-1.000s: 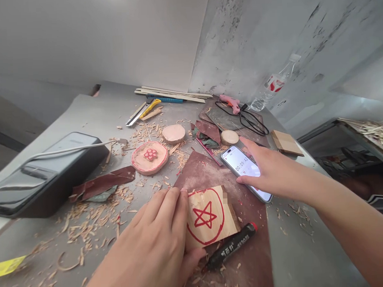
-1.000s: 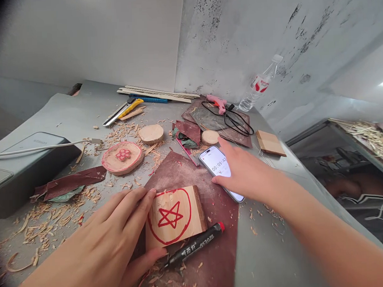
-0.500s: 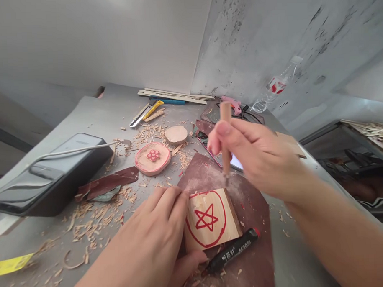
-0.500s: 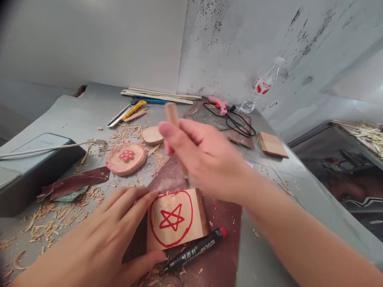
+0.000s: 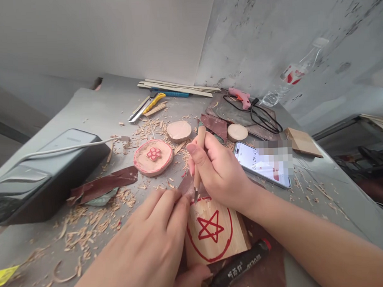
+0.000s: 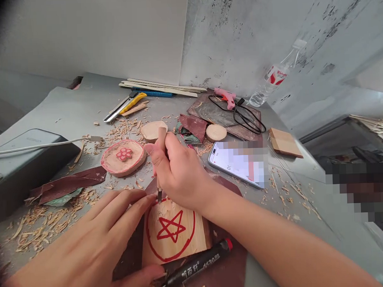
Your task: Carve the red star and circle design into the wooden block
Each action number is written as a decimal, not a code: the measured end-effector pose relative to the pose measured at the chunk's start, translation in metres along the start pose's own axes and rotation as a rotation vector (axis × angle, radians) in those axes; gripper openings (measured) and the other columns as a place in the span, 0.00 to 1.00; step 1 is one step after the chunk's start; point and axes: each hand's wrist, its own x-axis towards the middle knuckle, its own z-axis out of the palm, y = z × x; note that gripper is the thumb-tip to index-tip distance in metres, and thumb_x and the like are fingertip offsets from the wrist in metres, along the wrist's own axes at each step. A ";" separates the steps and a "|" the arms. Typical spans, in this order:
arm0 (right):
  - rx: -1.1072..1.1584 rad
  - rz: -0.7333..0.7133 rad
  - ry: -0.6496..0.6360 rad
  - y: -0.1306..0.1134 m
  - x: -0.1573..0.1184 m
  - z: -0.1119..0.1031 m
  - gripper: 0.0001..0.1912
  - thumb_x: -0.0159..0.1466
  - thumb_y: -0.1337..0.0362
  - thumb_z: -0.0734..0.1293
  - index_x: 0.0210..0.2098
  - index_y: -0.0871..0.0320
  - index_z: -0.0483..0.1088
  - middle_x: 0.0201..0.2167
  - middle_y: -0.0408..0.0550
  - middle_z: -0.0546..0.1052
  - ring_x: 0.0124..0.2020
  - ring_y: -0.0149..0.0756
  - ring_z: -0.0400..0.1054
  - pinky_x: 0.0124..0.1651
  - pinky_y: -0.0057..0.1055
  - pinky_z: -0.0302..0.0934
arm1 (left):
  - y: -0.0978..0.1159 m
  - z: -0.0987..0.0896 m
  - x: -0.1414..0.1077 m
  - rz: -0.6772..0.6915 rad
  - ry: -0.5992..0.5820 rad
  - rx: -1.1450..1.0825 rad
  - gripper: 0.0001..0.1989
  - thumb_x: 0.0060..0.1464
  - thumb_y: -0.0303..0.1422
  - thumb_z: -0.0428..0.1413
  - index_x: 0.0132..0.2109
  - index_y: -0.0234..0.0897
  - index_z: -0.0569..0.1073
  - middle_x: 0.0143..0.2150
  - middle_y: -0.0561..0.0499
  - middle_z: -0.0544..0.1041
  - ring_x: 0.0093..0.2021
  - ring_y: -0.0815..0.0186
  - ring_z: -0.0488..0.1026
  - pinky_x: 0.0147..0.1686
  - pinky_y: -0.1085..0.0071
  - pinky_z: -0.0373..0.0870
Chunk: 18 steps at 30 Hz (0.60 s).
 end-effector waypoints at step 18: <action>-0.028 0.017 0.020 0.007 0.000 0.010 0.29 0.84 0.53 0.63 0.78 0.54 0.55 0.28 0.40 0.77 0.35 0.48 0.84 0.36 0.42 0.73 | -0.006 0.005 -0.025 0.158 0.113 0.215 0.34 0.79 0.54 0.49 0.65 0.25 0.78 0.62 0.28 0.84 0.65 0.39 0.79 0.69 0.48 0.75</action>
